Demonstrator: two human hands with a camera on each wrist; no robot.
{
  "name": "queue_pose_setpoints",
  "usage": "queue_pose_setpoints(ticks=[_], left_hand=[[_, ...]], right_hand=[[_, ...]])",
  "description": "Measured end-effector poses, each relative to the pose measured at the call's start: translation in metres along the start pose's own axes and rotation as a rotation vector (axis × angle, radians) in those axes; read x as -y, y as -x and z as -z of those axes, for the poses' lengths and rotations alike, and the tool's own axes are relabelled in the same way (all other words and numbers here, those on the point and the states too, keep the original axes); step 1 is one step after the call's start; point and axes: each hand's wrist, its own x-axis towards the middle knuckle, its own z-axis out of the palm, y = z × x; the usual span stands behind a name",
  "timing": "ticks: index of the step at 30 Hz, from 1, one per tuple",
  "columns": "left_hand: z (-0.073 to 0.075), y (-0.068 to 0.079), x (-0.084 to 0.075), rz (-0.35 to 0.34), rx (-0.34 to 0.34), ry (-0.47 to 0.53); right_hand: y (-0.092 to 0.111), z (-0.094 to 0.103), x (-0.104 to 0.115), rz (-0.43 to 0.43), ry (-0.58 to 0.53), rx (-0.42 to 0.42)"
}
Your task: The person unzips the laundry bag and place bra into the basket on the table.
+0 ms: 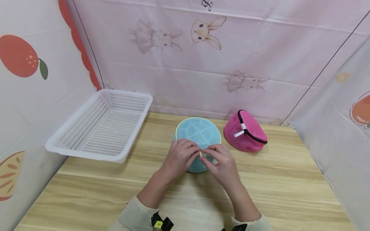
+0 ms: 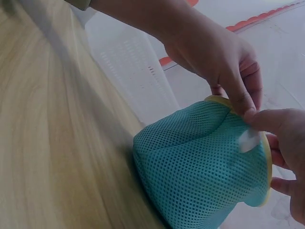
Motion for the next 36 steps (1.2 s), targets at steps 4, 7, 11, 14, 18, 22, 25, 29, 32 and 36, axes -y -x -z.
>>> queue_pose_setpoints(ticks=[4,7,11,14,18,22,25,29,32,36], left_hand=[[-0.0003,-0.0001,-0.0009,-0.012,-0.017,0.001],[-0.0003,-0.0009,-0.0019,-0.025,-0.037,0.002],[0.0003,-0.0009,-0.0021,-0.019,-0.035,-0.005],[0.0009,0.0006,-0.0013,0.006,-0.017,-0.005],[0.0014,0.0015,-0.0002,0.022,-0.017,0.011],[0.0025,0.0007,0.0001,0.016,-0.021,0.029],[0.0031,0.0001,-0.0002,0.003,-0.024,0.041],[0.0034,-0.0004,-0.0007,-0.013,-0.043,0.047],[0.0042,-0.0007,-0.0005,-0.018,-0.052,0.057],[0.0076,-0.0012,0.0011,-0.001,-0.048,0.081]], right_hand=[[0.0,-0.0029,-0.0008,0.043,-0.02,-0.061],[0.0,-0.0042,-0.0008,0.048,-0.041,-0.086],[-0.0002,-0.0062,-0.0003,0.079,-0.044,-0.089],[-0.0004,-0.0072,-0.0003,0.123,-0.045,-0.076],[-0.001,-0.0067,0.0,0.159,-0.045,-0.054],[-0.0014,-0.0054,0.0,0.133,-0.092,-0.049],[-0.0007,-0.0047,0.0001,0.074,-0.147,-0.046],[0.0004,-0.0052,0.0006,0.0,-0.186,-0.059],[0.0008,-0.0061,0.0009,-0.029,-0.193,-0.093],[0.0011,-0.0051,0.0007,-0.071,-0.18,-0.138]])
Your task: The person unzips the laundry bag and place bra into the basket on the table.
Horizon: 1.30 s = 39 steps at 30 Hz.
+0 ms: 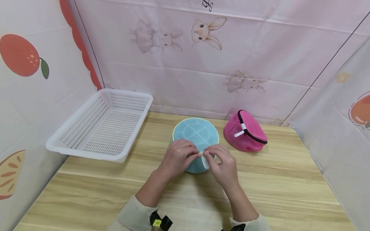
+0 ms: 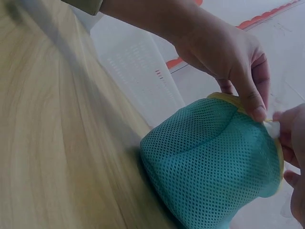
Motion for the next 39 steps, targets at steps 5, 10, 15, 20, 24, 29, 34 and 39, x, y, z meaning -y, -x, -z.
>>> queue_pose_setpoints(ticks=[5,10,15,20,24,29,34,39], left_hand=[[0.004,-0.001,0.003,0.032,0.018,0.02],[0.005,-0.001,0.008,0.03,0.001,0.047],[0.006,0.001,0.014,0.033,-0.042,0.083],[0.008,0.0,0.015,0.031,-0.044,0.094],[0.007,-0.001,0.01,0.013,-0.017,0.115],[0.004,-0.003,0.0,-0.003,0.06,0.093],[0.002,-0.003,-0.004,-0.014,0.058,0.047],[0.003,-0.003,-0.004,-0.012,0.031,0.048]], right_hand=[[-0.001,0.005,-0.001,-0.023,0.004,-0.041],[-0.002,0.005,-0.003,0.026,0.006,-0.055],[-0.001,0.002,-0.002,0.09,0.062,-0.038],[0.0,-0.002,0.0,0.176,0.089,-0.041],[0.001,-0.005,0.001,0.201,0.094,-0.06],[0.002,-0.006,0.002,0.217,0.108,-0.058],[0.002,-0.007,0.002,0.232,0.096,-0.056],[0.002,-0.007,0.003,0.24,0.092,-0.049]])
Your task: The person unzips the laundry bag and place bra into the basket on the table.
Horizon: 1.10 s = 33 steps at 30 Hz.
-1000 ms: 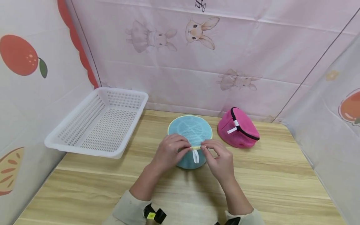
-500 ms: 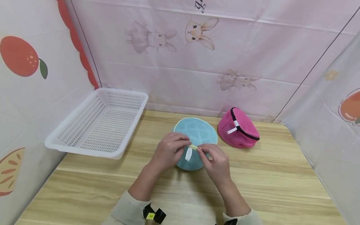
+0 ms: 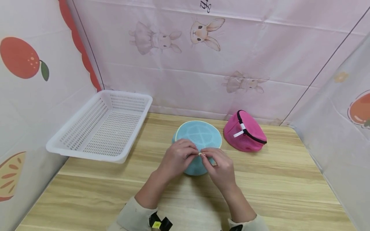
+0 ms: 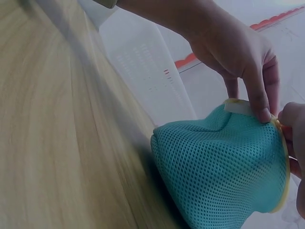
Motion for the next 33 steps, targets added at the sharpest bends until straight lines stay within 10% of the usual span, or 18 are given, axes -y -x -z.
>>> queue_pose_setpoints(ticks=[19,33], left_hand=[[0.0036,0.0021,0.006,0.071,-0.043,0.028],[-0.0026,0.0004,0.0013,-0.038,-0.006,-0.028]], right_hand=[[-0.0007,0.0049,-0.0044,-0.032,0.001,-0.015],[-0.001,0.0027,-0.0037,0.001,-0.026,-0.025]])
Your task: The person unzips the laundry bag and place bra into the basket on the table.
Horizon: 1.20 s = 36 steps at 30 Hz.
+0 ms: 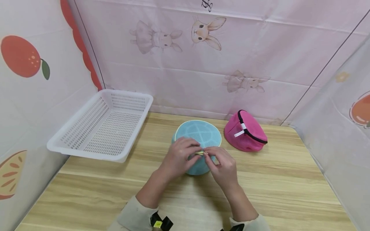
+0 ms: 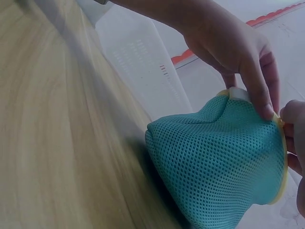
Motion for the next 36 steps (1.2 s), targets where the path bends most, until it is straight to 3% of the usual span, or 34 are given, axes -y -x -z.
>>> queue_pose_setpoints(ticks=[5,18,29,36], left_hand=[[-0.0032,0.0012,-0.0021,0.001,-0.009,-0.053],[-0.005,0.0036,-0.0022,-0.007,-0.051,-0.076],[-0.0038,0.0023,-0.0038,-0.001,-0.048,-0.05],[-0.0039,0.0024,-0.0053,0.047,-0.017,-0.017]], right_hand=[[-0.0001,-0.0022,0.0004,-0.002,-0.008,-0.004],[0.004,-0.0049,-0.0033,-0.012,0.034,-0.002],[0.0076,-0.0064,-0.0072,-0.006,0.077,0.024],[0.0079,-0.0064,-0.0064,-0.003,0.053,-0.001]])
